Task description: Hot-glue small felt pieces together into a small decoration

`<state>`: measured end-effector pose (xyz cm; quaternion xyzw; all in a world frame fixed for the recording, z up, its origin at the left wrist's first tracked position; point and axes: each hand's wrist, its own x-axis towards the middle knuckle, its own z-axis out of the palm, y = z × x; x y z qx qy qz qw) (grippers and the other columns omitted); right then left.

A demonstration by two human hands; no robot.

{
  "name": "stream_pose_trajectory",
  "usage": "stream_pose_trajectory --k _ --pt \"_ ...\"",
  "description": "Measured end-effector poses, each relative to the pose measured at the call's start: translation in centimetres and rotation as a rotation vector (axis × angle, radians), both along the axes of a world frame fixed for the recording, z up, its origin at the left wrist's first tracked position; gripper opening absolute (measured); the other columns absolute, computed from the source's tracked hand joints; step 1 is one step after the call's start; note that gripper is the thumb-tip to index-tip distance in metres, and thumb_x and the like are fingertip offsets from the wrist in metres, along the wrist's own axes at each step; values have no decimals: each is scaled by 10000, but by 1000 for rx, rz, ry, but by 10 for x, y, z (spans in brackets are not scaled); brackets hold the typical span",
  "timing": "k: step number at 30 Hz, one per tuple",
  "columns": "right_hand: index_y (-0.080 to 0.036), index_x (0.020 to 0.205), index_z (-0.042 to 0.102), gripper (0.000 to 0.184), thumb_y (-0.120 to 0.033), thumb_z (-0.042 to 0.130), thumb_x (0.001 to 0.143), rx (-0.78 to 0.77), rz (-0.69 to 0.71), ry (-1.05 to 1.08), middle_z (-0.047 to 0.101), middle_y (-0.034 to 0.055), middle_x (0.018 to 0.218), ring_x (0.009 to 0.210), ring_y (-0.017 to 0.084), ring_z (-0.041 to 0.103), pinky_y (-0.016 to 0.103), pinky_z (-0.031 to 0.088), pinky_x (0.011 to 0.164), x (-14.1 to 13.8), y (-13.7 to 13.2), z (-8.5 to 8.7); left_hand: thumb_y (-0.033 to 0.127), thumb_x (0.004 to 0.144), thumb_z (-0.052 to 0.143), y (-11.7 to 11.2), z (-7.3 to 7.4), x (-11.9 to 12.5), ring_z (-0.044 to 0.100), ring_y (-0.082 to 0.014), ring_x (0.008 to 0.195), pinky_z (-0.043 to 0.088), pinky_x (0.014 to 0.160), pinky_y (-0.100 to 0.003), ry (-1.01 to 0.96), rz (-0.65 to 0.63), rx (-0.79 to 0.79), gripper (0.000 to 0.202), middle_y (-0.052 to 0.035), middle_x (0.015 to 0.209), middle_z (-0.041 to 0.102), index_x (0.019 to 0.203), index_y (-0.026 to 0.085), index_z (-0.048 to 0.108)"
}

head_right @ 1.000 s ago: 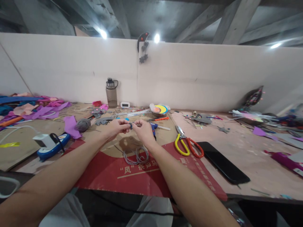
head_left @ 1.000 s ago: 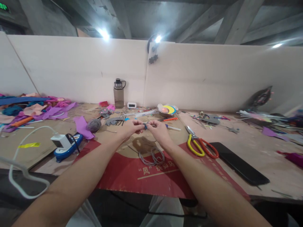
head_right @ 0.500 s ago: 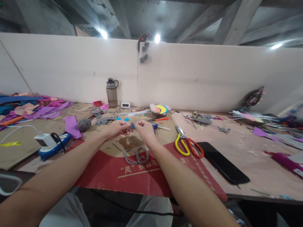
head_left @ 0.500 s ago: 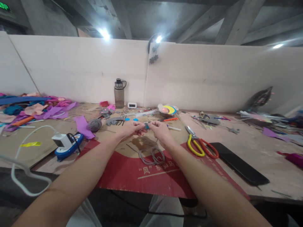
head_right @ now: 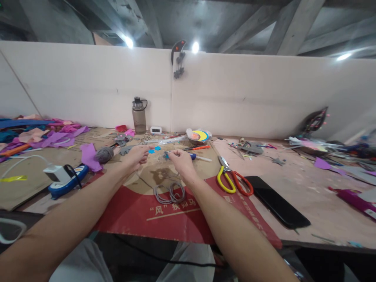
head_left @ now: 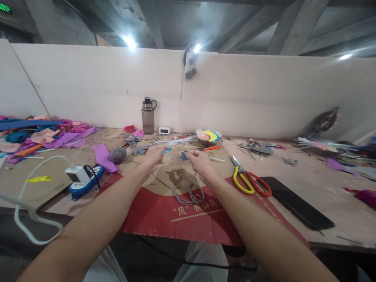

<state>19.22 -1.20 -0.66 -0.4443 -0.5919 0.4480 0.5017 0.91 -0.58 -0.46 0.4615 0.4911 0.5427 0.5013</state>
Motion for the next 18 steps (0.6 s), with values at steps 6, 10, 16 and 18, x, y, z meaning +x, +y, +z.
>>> stream_pose_trajectory --k 6,10,16,18 --pt "-194 628 495 230 -408 569 668 30 -5 -38 322 -84 439 391 61 221 227 174 399 1 3 -4 268 751 531 -5 2 7 309 -38 341 201 392 -187 36 -49 74 153 82 437 315 657 154 491" --pt "-195 621 478 259 -429 580 661 17 7 -23 310 -90 447 388 56 201 230 162 396 1 3 -6 382 783 522 -6 1 10 272 -34 324 201 382 -191 55 -49 102 351 91 422 250 546 182 357" --pt "-191 646 496 255 -429 585 665 10 -5 6 339 -84 468 395 60 231 227 171 398 0 0 -5 506 702 624 -13 5 18 554 -98 563 384 512 -217 102 -204 22 392 -37 665 580 746 119 580" --pt "-190 650 508 246 -423 585 663 14 -18 -2 346 -83 462 402 66 245 230 188 404 -1 -1 -3 477 674 666 -15 6 20 568 -98 607 392 540 -214 63 -268 36 387 -52 731 606 789 112 604"
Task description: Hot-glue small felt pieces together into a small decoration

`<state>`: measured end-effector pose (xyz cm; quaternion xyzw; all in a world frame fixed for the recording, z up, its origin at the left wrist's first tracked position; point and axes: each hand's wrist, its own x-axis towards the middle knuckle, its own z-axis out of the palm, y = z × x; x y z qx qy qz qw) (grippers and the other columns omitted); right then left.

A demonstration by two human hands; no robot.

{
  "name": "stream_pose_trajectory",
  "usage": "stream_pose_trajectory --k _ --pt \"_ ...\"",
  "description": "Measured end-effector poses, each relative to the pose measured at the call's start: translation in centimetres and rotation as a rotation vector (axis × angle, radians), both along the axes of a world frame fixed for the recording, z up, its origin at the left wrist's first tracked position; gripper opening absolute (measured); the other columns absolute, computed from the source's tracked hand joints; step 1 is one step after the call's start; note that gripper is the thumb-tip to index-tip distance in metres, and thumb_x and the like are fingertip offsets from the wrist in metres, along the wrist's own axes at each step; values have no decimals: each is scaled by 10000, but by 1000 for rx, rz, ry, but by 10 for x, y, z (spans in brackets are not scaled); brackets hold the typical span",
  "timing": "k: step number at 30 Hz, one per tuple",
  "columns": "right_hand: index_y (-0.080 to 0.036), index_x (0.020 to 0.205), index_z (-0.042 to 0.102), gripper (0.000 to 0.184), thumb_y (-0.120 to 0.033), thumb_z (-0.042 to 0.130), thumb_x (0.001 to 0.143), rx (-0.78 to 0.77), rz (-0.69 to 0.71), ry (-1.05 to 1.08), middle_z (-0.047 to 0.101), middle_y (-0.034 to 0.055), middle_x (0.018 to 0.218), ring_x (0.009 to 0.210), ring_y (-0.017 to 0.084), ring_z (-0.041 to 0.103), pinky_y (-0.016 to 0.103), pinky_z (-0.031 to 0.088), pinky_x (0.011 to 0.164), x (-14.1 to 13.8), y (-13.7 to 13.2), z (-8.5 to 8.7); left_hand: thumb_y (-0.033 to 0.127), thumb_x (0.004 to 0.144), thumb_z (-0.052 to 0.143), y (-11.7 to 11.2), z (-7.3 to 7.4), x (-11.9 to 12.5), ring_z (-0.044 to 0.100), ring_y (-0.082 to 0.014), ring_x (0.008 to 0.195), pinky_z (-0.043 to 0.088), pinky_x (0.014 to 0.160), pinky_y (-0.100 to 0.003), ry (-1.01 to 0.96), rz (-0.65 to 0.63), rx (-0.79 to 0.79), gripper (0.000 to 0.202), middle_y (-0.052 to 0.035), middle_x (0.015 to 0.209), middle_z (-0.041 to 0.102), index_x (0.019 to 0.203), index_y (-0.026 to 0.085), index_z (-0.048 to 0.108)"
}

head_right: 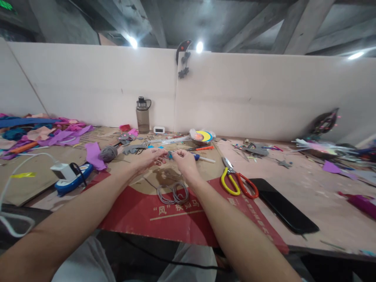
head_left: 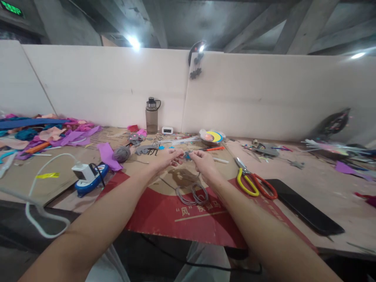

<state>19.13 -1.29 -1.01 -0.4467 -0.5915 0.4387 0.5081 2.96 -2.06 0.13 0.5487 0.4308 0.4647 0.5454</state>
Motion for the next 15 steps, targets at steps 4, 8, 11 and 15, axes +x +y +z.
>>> stream_pose_trajectory --k 4,8,11,15 --pt "-192 651 515 255 -436 591 658 13 -13 -17 325 -88 438 419 76 267 233 216 432 -2 -2 1 360 635 724 -2 1 5 567 -91 591 380 535 -206 -69 -5 -4 332 -39 712 616 830 113 623" --pt "-195 669 509 260 -447 574 670 18 -21 -35 327 -86 446 418 73 252 230 196 428 -4 -5 2 258 643 706 -4 1 9 529 -76 520 362 511 -200 -38 -5 -13 236 -15 596 597 813 112 633" --pt "-195 661 505 244 -430 571 666 20 -12 -38 352 -82 466 414 66 240 227 201 425 -5 -6 2 213 642 686 -3 -2 9 502 -68 488 359 498 -197 16 7 33 162 -4 547 577 754 113 626" --pt "-187 650 514 236 -416 573 660 35 2 -57 389 -71 491 427 66 261 223 221 436 -5 -7 2 197 659 646 -1 -4 9 492 -69 465 363 490 -199 73 37 66 98 1 521 564 700 122 600"
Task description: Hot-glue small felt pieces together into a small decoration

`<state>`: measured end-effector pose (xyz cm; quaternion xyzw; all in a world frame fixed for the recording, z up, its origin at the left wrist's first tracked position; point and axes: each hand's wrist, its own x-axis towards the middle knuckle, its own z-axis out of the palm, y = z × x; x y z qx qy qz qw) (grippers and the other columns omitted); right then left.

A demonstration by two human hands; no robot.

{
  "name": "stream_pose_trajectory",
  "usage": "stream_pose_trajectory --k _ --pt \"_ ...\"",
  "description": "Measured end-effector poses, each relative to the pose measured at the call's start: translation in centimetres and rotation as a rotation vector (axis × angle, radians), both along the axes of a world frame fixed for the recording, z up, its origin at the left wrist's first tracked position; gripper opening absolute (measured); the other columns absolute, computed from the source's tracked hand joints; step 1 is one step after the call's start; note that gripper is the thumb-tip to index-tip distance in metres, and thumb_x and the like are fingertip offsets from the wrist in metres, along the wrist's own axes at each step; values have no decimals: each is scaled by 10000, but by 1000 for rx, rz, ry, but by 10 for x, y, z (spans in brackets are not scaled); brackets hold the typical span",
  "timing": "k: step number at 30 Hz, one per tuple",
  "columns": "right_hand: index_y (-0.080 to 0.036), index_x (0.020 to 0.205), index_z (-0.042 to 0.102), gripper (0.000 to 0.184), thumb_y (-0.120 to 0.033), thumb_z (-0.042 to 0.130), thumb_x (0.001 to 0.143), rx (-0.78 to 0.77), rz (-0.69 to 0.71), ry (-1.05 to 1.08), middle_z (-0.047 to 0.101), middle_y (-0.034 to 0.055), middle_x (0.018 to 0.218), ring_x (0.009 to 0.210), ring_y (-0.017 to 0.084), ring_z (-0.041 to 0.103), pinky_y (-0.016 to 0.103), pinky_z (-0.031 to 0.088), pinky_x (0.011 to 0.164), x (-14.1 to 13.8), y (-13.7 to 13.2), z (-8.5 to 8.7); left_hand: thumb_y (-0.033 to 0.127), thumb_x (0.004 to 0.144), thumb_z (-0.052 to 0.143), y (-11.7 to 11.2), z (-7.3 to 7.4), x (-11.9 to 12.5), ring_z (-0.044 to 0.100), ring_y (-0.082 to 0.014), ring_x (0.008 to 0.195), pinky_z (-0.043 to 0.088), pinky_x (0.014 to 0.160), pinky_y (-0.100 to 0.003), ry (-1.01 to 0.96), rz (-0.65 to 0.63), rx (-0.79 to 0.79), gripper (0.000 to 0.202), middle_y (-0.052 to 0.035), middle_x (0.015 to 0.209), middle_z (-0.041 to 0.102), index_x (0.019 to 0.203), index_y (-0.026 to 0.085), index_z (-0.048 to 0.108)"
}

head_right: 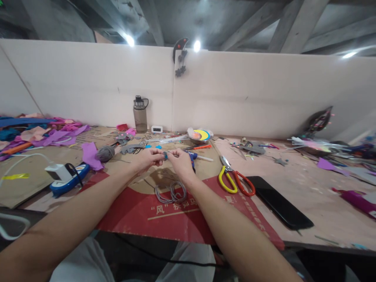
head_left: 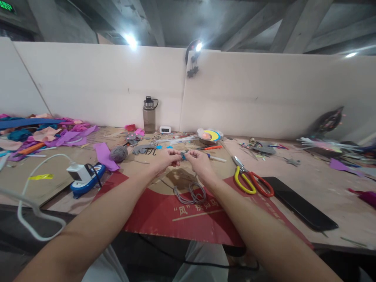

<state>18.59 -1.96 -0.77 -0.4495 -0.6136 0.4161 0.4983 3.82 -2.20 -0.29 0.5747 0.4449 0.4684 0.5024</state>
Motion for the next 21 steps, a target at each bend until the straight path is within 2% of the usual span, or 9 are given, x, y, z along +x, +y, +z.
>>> stream_pose_trajectory --k 14,17,21 --pt "-166 632 540 211 -373 572 656 76 15 -42 493 -35 548 493 81 362 220 305 501 -2 3 -2 201 667 614 2 -3 -2 462 -62 437 346 478 -195 113 28 69 89 10 481 544 639 119 592" --pt "-162 633 541 218 -377 570 658 73 -3 -36 508 -30 566 500 81 377 220 307 504 0 3 -2 262 655 667 3 -3 -4 484 -67 463 362 495 -200 77 -18 25 158 2 515 566 673 114 616" --pt "-170 636 547 213 -381 561 668 49 -45 -64 456 -53 511 449 73 317 220 267 459 4 4 -1 388 662 691 7 -4 -9 520 -73 520 391 536 -209 -10 -138 -34 294 -25 595 607 736 107 646"
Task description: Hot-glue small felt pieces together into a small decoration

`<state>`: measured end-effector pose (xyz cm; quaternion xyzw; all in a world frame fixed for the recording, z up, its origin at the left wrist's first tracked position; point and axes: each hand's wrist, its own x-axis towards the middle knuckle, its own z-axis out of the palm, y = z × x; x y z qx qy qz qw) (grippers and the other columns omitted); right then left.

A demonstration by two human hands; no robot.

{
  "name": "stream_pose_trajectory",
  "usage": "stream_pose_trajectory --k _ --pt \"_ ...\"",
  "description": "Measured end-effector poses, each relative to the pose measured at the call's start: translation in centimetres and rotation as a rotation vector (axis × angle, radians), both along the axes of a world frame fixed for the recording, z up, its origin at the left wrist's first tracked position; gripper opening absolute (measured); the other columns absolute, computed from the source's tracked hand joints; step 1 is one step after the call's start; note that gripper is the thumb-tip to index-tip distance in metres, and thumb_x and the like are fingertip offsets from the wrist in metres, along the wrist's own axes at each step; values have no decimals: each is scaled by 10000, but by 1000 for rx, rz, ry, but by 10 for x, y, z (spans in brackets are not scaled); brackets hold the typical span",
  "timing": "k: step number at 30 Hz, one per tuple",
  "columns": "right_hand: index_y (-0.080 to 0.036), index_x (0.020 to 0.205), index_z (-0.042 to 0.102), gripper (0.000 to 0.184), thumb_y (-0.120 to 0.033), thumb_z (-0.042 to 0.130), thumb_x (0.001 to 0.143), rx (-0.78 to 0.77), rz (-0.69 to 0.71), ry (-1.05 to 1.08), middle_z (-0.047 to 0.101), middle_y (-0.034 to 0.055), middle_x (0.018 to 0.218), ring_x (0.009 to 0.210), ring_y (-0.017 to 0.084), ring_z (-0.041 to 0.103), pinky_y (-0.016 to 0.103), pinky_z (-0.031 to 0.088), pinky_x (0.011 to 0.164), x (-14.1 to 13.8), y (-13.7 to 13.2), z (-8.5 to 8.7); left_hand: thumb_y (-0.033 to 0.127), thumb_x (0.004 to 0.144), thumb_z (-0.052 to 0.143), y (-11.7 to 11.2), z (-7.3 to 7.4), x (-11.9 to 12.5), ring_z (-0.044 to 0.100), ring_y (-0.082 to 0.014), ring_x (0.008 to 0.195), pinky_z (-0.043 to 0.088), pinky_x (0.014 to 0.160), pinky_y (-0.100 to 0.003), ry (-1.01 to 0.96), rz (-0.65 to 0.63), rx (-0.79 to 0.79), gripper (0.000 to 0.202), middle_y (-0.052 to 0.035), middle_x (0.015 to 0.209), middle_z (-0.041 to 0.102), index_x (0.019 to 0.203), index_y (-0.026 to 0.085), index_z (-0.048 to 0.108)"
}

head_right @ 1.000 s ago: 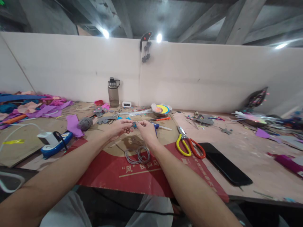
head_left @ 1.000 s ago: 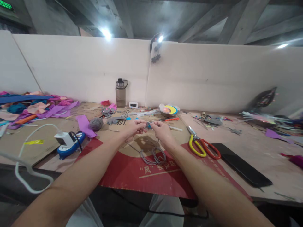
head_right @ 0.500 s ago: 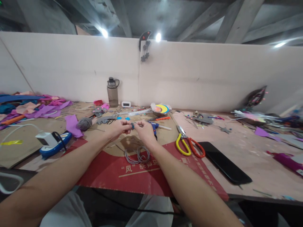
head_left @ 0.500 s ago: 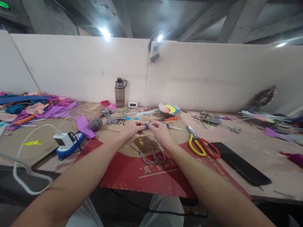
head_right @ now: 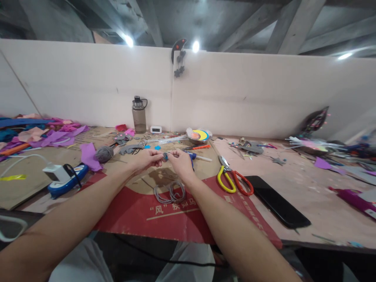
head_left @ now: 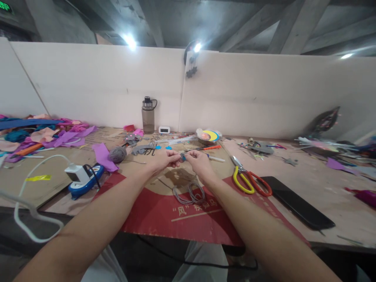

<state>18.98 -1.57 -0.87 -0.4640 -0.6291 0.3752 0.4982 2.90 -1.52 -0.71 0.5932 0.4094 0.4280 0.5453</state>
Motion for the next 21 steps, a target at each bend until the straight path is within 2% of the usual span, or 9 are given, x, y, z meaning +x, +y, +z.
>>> stream_pose_trajectory --k 5,13,18,21 --pt "-174 627 543 209 -378 560 671 -15 9 -5 447 -55 494 427 70 304 219 245 428 1 -2 3 373 632 724 -2 3 -1 546 -75 561 402 546 -210 -17 -13 -30 297 -47 715 646 755 111 658" --pt "-171 647 537 215 -382 566 679 -1 57 13 468 -47 527 454 72 324 215 253 440 -2 0 0 254 654 670 -4 3 5 513 -71 476 374 490 -196 4 59 -5 148 -13 551 585 660 118 610" --pt "-166 645 542 211 -374 575 662 41 87 -2 516 -29 573 504 85 391 220 304 503 -5 3 -5 189 654 626 -5 1 7 474 -58 427 350 470 -183 81 178 88 87 25 473 538 620 137 566" --pt "-167 635 537 196 -359 568 661 37 63 -20 510 -32 560 498 86 388 218 300 498 -3 2 -3 224 657 651 -6 2 5 483 -64 442 363 484 -188 149 151 129 107 18 484 556 652 131 598"
